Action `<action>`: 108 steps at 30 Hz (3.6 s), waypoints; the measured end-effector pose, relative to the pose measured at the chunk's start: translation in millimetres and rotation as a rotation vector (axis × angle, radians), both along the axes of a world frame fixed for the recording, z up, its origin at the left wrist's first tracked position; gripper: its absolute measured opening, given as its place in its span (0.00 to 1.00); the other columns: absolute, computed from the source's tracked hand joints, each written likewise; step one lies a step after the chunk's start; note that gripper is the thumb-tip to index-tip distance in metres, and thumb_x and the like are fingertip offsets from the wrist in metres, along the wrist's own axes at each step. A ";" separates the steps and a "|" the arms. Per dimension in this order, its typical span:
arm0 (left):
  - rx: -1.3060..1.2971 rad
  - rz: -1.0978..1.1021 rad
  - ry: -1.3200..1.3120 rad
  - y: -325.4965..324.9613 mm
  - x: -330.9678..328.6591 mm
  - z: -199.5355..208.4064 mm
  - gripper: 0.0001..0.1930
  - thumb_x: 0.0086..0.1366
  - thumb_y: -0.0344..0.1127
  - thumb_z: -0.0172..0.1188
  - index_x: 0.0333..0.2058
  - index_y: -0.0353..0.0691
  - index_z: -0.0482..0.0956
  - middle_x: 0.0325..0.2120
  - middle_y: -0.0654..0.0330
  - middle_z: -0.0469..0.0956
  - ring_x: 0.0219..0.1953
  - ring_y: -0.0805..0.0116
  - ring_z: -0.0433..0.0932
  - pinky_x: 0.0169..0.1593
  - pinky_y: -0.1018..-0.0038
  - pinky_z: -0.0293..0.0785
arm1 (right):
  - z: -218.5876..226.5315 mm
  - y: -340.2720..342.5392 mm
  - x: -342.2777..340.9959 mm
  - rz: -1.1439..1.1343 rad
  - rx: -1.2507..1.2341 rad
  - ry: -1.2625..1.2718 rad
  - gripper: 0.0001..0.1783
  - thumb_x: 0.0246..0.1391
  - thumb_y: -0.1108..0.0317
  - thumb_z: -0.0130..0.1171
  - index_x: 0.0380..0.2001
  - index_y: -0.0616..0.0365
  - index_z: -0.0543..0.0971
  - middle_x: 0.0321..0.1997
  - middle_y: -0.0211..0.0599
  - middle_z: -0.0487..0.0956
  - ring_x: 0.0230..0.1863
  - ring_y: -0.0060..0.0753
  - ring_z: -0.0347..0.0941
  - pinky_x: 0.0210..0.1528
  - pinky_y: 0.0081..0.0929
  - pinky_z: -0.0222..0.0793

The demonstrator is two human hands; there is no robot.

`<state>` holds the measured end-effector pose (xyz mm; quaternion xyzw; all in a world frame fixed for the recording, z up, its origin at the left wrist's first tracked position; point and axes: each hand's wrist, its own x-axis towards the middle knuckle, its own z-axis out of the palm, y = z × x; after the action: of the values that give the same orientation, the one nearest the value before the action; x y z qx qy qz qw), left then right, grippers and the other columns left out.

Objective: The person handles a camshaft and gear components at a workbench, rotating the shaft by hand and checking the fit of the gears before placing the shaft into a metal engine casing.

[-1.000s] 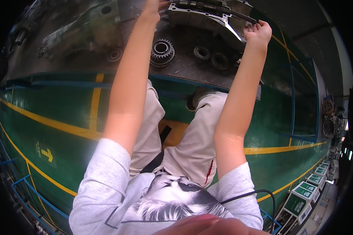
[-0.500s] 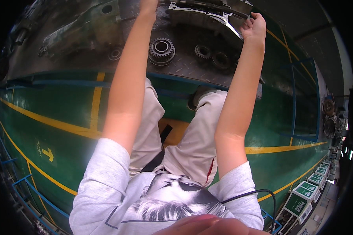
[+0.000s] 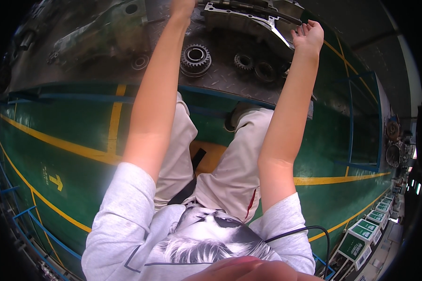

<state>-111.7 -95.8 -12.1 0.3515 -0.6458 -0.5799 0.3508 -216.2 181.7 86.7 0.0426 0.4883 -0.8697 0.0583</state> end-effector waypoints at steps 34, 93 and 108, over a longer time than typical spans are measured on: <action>0.292 -0.348 0.205 7.6 -5.3 -2.4 0.32 0.63 0.54 0.48 0.51 0.26 0.68 0.40 0.50 0.79 0.38 0.62 0.77 0.43 0.70 0.72 | -7.9 3.2 -17.4 -0.117 0.002 0.004 0.17 0.50 0.72 0.53 0.43 0.66 0.66 0.43 0.44 0.71 0.45 0.39 0.71 0.57 0.40 0.63; 0.231 0.001 0.153 1.0 -17.4 -19.5 0.22 0.64 0.51 0.45 0.30 0.35 0.75 0.26 0.57 0.75 0.29 0.68 0.75 0.26 0.73 0.69 | -31.5 -17.7 -19.1 -0.051 0.391 0.271 0.17 0.47 0.66 0.61 0.38 0.65 0.74 0.36 0.36 0.74 0.39 0.30 0.68 0.53 0.33 0.58; 0.664 -0.042 0.501 -10.4 -12.2 -24.8 0.26 0.63 0.50 0.45 0.51 0.35 0.67 0.40 0.50 0.77 0.38 0.58 0.79 0.43 0.67 0.78 | -10.0 -16.2 9.6 0.073 0.286 0.159 0.15 0.52 0.65 0.57 0.40 0.62 0.75 0.43 0.39 0.73 0.48 0.36 0.69 0.63 0.43 0.52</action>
<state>-123.9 -106.2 -36.9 0.2804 -0.3254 -0.8314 0.3527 -206.6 165.5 76.7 -0.0362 0.6114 -0.7893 0.0442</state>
